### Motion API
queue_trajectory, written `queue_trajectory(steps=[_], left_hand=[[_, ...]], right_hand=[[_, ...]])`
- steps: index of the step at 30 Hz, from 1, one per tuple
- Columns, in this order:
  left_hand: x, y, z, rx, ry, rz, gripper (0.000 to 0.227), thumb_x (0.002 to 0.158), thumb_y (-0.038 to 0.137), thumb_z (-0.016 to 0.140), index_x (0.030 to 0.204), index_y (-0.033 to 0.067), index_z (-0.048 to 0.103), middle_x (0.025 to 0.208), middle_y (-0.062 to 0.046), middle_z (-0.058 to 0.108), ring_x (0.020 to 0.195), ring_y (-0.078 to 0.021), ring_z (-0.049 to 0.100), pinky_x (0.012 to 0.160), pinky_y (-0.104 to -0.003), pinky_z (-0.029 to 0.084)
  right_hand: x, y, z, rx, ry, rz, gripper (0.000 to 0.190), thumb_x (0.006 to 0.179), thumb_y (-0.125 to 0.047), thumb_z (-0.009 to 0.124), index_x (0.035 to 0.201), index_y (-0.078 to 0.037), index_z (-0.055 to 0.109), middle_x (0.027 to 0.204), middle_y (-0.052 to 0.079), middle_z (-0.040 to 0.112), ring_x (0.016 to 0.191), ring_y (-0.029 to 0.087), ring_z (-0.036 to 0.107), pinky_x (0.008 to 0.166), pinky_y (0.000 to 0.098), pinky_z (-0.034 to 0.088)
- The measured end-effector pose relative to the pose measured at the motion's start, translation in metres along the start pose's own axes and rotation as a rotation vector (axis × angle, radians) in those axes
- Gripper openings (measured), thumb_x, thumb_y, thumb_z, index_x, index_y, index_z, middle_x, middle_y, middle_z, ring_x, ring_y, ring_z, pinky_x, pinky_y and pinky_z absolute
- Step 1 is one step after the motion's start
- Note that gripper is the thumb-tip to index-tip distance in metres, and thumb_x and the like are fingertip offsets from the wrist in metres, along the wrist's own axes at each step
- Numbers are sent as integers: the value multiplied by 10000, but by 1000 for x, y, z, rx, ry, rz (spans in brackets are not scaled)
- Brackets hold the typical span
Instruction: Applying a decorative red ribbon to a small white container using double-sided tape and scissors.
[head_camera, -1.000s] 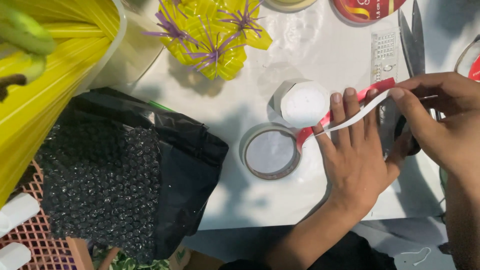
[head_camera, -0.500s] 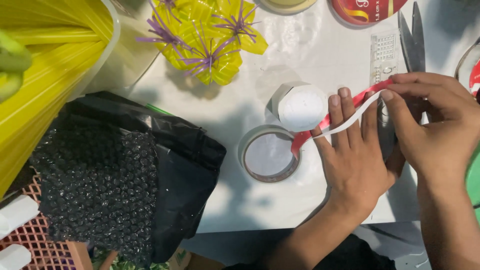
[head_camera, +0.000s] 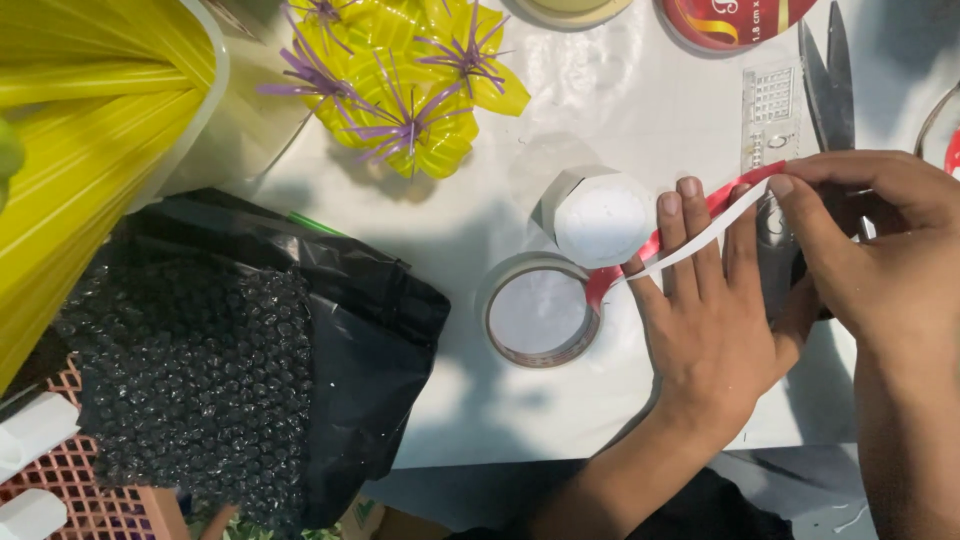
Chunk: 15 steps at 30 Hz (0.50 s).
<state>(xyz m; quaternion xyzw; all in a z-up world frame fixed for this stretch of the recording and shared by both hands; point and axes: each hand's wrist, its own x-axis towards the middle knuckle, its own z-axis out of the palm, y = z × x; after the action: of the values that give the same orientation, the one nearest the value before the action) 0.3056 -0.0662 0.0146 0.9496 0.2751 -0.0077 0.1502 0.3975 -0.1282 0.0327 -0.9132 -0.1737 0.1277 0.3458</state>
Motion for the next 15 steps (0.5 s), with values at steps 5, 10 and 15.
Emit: queue_trajectory(steps=[5, 10, 15], left_hand=[[0, -1, 0, 52, -29, 6, 1233, 546, 748, 828, 1613, 287, 418, 1717, -128, 315, 1628, -263, 230, 1262, -553, 248], [-1, -2, -1, 62, -20, 8, 1205, 591, 780, 808, 1612, 285, 401, 1710, -113, 344, 1621, -252, 269, 1259, -543, 266], [-1, -2, 0, 101, -25, 17, 1261, 561, 814, 806, 1623, 281, 386, 1711, -120, 319, 1622, -262, 237, 1268, -560, 239]], right_hand=[[-1, 9, 1, -49, 5, -84, 69, 1222, 116, 791, 1279, 106, 754, 1217, 242, 706, 1054, 248, 664, 895, 292, 522], [-3, 15, 3, 45, 32, -55, 70, 1237, 123, 780, 1276, 109, 723, 1199, 227, 695, 1049, 234, 672, 934, 275, 523], [-3, 8, 4, 56, 29, -27, 63, 1228, 128, 755, 1267, 96, 717, 1203, 215, 707, 1066, 221, 674, 967, 269, 532]])
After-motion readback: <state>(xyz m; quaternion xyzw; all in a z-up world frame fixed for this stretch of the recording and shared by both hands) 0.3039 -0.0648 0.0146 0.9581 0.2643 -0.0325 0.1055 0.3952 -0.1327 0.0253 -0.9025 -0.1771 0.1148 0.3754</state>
